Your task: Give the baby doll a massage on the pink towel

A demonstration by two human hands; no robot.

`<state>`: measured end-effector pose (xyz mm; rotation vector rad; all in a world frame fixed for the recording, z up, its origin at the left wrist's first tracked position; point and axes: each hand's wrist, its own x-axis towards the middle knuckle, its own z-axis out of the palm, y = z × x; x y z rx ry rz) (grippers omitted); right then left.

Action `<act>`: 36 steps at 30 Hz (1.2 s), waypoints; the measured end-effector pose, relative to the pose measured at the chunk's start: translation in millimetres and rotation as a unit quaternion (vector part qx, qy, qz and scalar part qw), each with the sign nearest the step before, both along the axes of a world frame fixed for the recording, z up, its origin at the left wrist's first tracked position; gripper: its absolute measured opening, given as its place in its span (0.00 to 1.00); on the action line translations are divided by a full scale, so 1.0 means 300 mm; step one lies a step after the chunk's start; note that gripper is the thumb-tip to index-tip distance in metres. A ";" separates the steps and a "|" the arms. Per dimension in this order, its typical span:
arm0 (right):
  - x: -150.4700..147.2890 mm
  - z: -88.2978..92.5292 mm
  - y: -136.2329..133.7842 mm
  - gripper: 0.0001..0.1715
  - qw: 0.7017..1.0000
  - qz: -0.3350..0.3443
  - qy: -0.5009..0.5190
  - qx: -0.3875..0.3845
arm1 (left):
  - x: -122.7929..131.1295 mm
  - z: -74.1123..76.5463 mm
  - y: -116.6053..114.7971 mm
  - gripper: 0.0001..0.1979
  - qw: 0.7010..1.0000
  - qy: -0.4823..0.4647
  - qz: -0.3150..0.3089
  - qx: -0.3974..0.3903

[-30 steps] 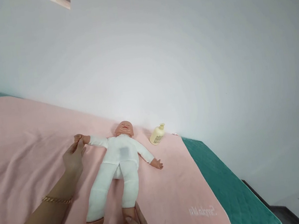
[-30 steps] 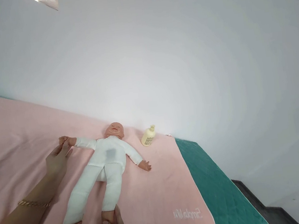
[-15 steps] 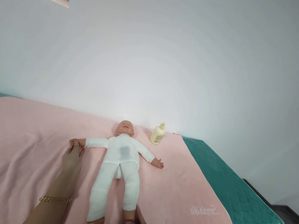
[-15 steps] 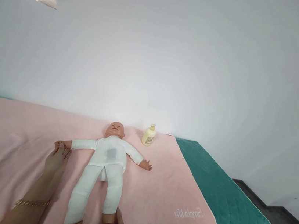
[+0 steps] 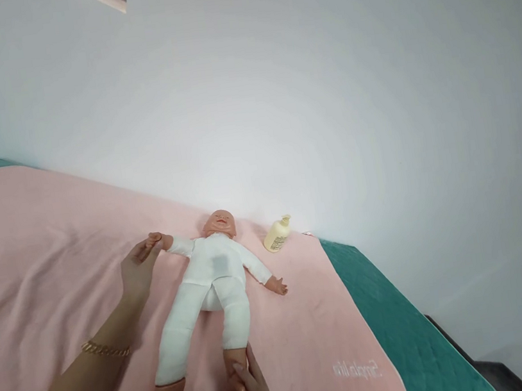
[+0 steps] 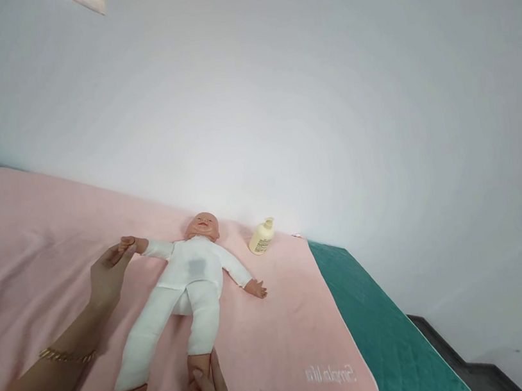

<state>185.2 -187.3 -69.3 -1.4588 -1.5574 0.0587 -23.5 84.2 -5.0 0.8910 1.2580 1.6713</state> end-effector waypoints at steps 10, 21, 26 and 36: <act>-0.008 0.130 0.122 0.22 0.999 0.011 0.004 0.044 | 0.054 -0.004 -0.056 0.17 0.958 0.228 -0.128 0.116; -0.028 0.192 0.271 0.20 1.000 0.000 0.016 0.004 | 0.056 -0.057 0.001 0.16 0.872 0.342 -0.227 0.266; -0.036 0.189 0.265 0.21 0.999 0.007 -0.012 0.033 | 0.062 -0.075 0.002 0.17 0.892 0.315 -0.206 0.252; -0.011 0.114 0.120 0.24 0.996 0.067 -0.015 0.059 | 0.063 0.001 -0.050 0.16 0.991 0.052 -0.111 0.059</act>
